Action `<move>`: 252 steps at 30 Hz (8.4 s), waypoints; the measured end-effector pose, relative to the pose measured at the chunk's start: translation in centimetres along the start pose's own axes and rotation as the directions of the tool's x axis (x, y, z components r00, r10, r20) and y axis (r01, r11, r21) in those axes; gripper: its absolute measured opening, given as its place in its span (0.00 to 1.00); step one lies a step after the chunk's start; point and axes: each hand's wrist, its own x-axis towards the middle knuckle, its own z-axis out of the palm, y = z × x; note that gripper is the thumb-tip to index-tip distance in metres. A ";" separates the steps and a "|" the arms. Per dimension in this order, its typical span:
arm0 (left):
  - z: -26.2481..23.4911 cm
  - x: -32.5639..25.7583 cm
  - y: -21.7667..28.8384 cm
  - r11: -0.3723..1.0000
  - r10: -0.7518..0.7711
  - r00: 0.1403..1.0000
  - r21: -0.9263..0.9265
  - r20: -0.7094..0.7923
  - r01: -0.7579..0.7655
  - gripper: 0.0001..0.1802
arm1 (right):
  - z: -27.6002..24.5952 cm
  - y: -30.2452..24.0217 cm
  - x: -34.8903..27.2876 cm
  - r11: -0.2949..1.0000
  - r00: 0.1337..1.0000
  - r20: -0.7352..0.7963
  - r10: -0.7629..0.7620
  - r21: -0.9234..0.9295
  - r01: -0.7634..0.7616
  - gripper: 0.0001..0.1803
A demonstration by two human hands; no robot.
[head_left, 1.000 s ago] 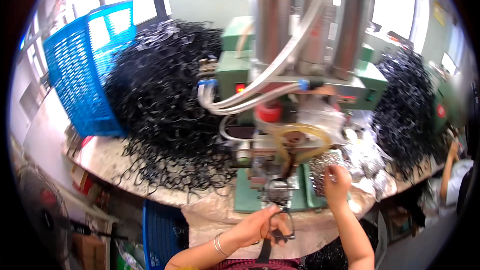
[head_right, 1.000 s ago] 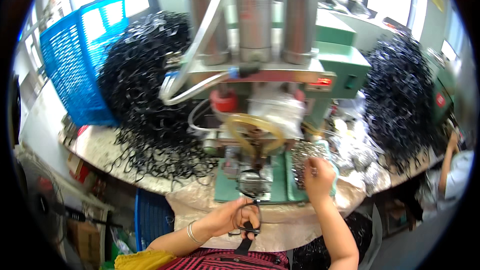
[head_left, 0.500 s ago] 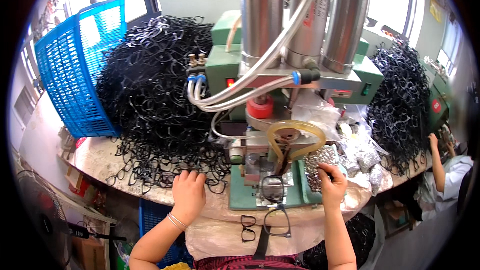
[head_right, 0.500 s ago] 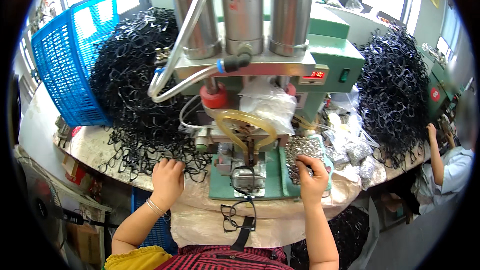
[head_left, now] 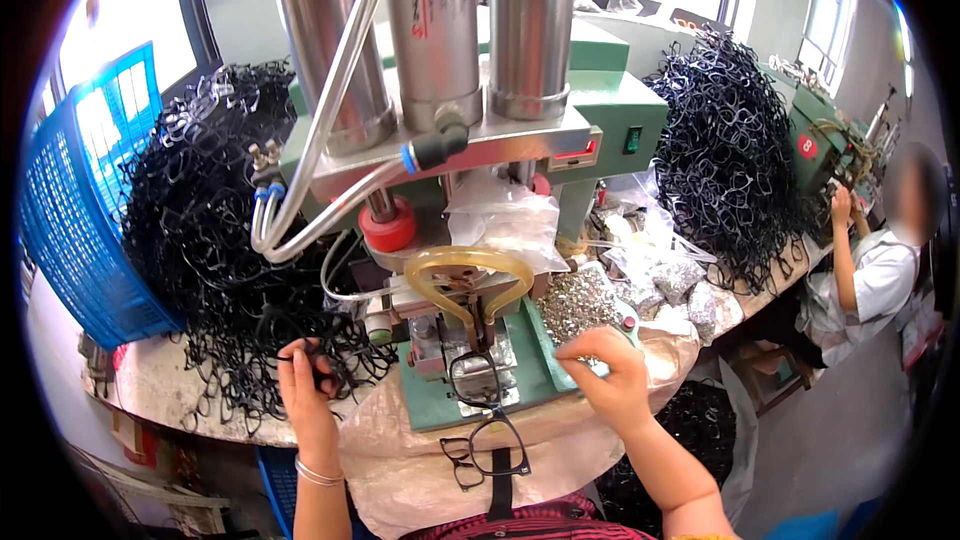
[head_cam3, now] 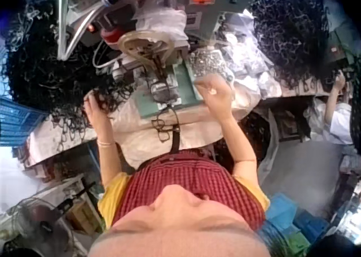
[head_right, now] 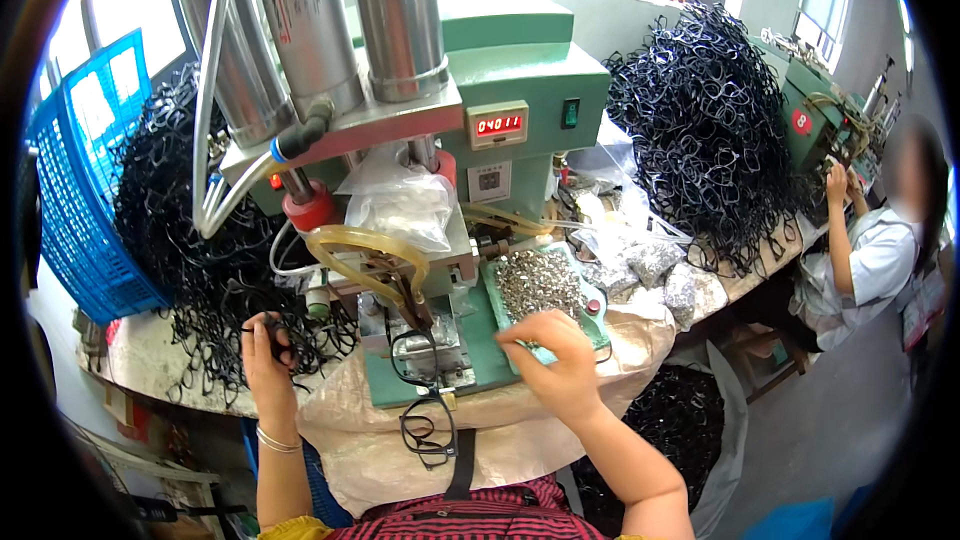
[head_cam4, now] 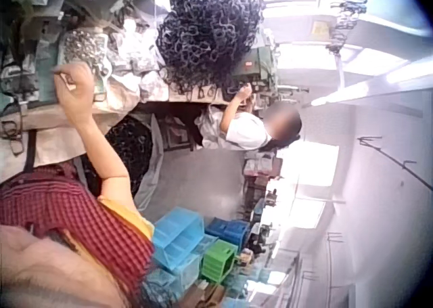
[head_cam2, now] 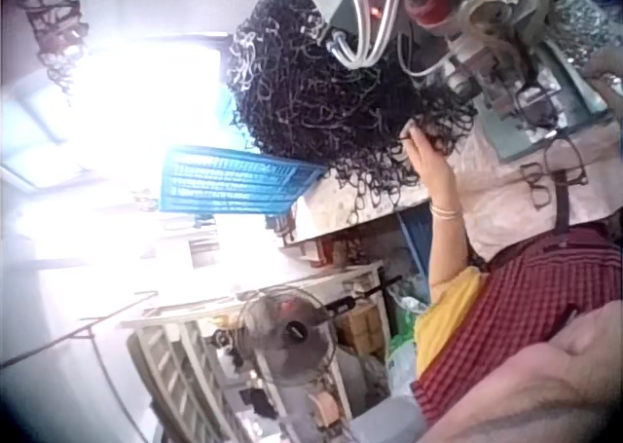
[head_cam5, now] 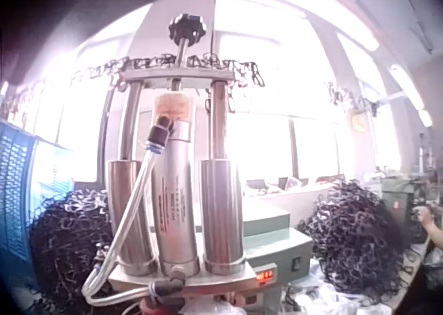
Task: The person places eyeglass frames into a press machine and inserts small metal components into the frame arms. The person repeatedly picks frames from a pile, positions them in the machine, and adds components before moving the finished frames aside.
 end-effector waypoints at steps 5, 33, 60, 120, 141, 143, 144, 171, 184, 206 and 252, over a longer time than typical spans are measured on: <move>3.0 -2.0 1.0 0.980 0.108 0.993 -0.172 0.047 -0.098 0.10 | 5.7 -0.2 4.3 0.990 0.997 -0.077 0.023 0.140 -0.011 0.14; 8.6 -5.8 4.2 0.371 0.579 0.218 -0.016 0.786 -0.928 0.05 | -0.5 8.3 -1.2 0.749 0.989 -0.149 -0.008 -0.656 -0.093 0.11; -4.1 -7.0 5.0 0.572 0.669 0.736 0.702 -0.102 -0.423 0.14 | 0.4 9.6 0.2 0.908 0.950 -0.293 0.102 -0.363 -0.210 0.06; 9.2 -3.7 1.9 0.367 0.561 0.149 -0.083 0.815 -0.927 0.14 | 0.4 9.3 0.8 0.896 0.948 -0.284 0.142 -0.370 -0.245 0.05; 2.6 -8.1 12.7 0.988 0.146 0.621 -0.078 0.770 -0.136 0.48 | 1.5 8.2 -0.3 0.957 0.963 -0.269 0.018 -0.274 -0.095 0.05; -0.4 -5.6 11.0 0.750 0.538 0.827 0.355 0.164 -0.558 0.19 | 1.3 8.8 -0.6 0.975 0.950 -0.303 0.080 -0.174 -0.138 0.05; -3.2 -3.3 9.8 0.785 0.490 0.859 0.506 -0.152 -0.358 0.10 | 0.9 9.1 -0.7 0.972 0.950 -0.298 0.094 -0.179 -0.152 0.05; -1.6 0.9 -3.1 0.979 0.172 0.977 0.131 -0.122 -0.156 0.10 | 8.0 -0.9 1.8 0.934 0.976 -0.125 0.179 0.332 -0.128 0.20; 8.3 -3.4 6.9 0.589 0.653 0.541 0.094 0.530 -0.802 0.07 | 5.7 -3.3 1.2 0.933 0.987 0.036 0.154 0.323 -0.157 0.25; -2.2 -6.3 0.3 0.150 0.668 0.434 0.462 0.604 -0.874 0.22 | 0.7 10.5 -0.4 0.923 0.979 -0.199 0.049 -0.366 -0.121 0.08; 6.2 -2.3 4.1 0.842 0.521 0.809 -0.316 0.270 -0.437 0.05 | 7.6 -2.0 2.1 0.826 0.969 0.013 0.249 0.519 -0.219 0.24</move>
